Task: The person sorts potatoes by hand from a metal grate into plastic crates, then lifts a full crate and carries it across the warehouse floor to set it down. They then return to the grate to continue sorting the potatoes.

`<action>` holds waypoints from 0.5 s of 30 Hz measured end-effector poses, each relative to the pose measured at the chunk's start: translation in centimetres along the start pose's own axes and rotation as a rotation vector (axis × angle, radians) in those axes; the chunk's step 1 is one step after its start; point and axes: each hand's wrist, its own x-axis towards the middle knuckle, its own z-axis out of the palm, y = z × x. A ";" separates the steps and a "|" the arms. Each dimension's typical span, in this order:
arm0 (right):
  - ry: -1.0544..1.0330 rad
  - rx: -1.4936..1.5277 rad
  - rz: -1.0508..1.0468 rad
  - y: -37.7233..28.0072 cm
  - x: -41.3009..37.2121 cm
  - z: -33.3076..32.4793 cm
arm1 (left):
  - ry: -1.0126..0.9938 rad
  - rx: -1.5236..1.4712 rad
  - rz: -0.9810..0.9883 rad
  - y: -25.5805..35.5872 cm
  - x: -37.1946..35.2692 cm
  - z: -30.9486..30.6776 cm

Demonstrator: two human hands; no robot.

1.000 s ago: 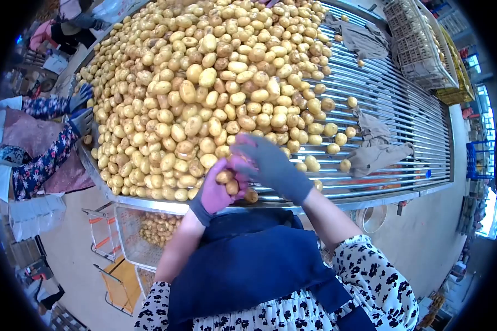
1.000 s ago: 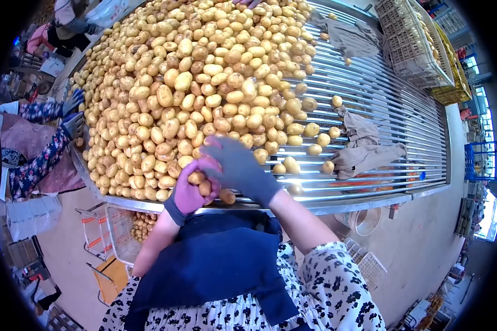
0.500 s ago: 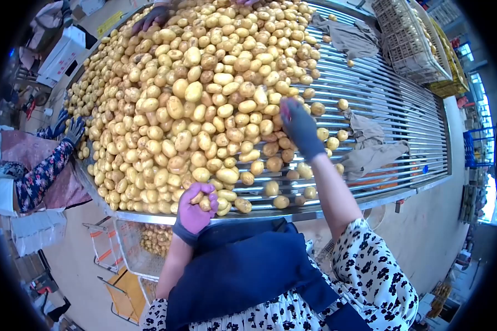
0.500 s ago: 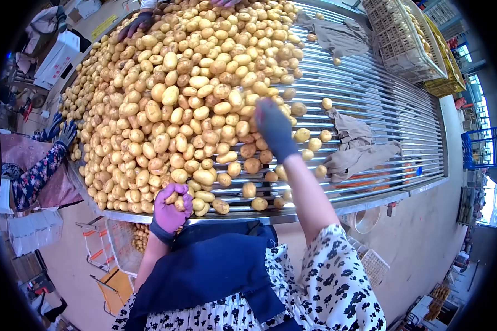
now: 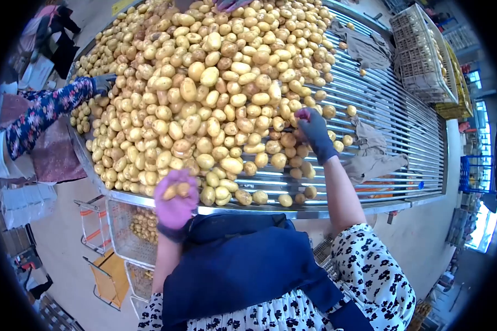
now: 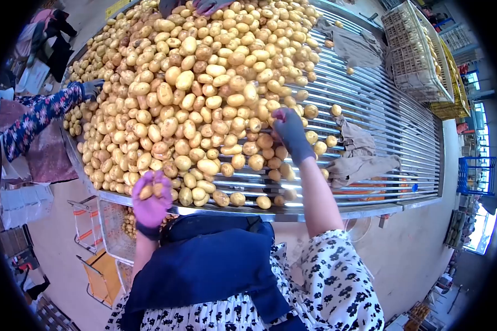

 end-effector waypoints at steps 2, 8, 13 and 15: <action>0.057 0.514 0.398 -2.9 -0.3 -1.2 | -0.048 0.280 0.240 2.1 -3.2 -0.9; -0.131 -0.531 -0.256 -7.3 -3.4 3.0 | 0.664 0.856 0.498 8.8 -15.8 -9.0; -0.211 -0.794 -0.154 -9.3 -2.8 4.1 | 1.140 1.138 0.475 12.6 -18.0 -15.5; -0.229 -0.852 -0.156 -9.6 -2.5 4.3 | 1.260 1.770 0.779 13.0 -15.7 -17.4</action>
